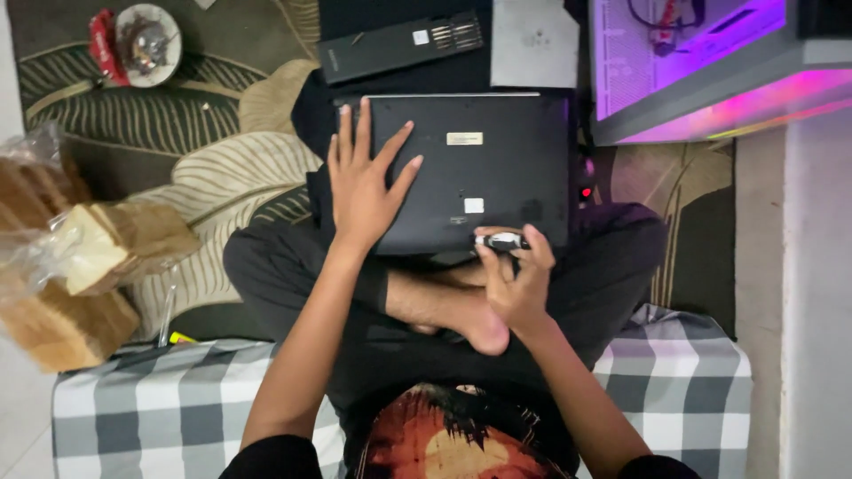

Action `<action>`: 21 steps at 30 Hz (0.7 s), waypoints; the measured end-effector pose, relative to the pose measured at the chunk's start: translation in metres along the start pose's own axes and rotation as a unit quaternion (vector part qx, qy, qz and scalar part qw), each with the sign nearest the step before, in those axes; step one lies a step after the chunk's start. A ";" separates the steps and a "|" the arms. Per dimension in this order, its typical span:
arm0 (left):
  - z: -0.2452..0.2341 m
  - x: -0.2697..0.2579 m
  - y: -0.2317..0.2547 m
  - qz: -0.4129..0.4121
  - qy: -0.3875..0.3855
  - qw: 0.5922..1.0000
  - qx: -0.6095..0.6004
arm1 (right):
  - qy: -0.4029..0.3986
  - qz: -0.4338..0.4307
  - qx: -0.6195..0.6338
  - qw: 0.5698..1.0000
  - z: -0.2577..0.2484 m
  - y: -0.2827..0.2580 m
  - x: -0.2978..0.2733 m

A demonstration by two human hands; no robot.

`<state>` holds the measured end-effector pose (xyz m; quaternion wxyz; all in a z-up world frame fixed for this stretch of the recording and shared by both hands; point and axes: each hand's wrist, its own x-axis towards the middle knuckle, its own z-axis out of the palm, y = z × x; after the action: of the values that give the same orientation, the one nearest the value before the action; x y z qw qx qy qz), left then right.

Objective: The person removes the back cover of a laptop and proceeds to unscrew and detach internal components, including the battery, fan, and motherboard. They place the removed parts on the floor beside them.

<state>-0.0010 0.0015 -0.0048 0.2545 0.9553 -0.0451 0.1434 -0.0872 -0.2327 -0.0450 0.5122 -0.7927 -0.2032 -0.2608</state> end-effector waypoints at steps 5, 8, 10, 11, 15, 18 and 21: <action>0.004 -0.002 -0.001 -0.009 0.008 1.000 -0.016 | -0.075 0.005 0.098 0.992 0.025 -0.017 0.024; 0.006 -0.001 -0.002 -0.014 0.010 0.999 -0.030 | -0.104 -0.014 0.064 0.992 0.027 -0.024 0.032; 0.002 -0.001 -0.003 -0.021 0.008 0.999 -0.037 | -0.126 -0.029 0.033 0.991 0.024 -0.030 0.035; -0.001 -0.001 -0.004 -0.038 0.027 0.993 -0.106 | -0.146 -0.053 -0.008 0.988 0.021 -0.034 0.036; -0.020 0.011 -0.026 -0.123 -0.060 0.939 -0.316 | -0.189 -0.021 -0.104 0.976 0.019 -0.033 0.033; -0.044 0.018 -0.047 -0.024 -0.121 0.963 -0.239 | -0.207 -0.081 -0.012 0.975 0.015 -0.038 0.041; -0.071 0.030 -0.061 0.056 -0.238 0.964 -0.107 | -0.196 0.112 -0.006 0.974 0.017 -0.060 0.048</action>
<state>0.0192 0.0892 0.0342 0.3286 0.9252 -0.1725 -0.0795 -0.0817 -0.1914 0.0212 0.4837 -0.8491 -0.2081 -0.0424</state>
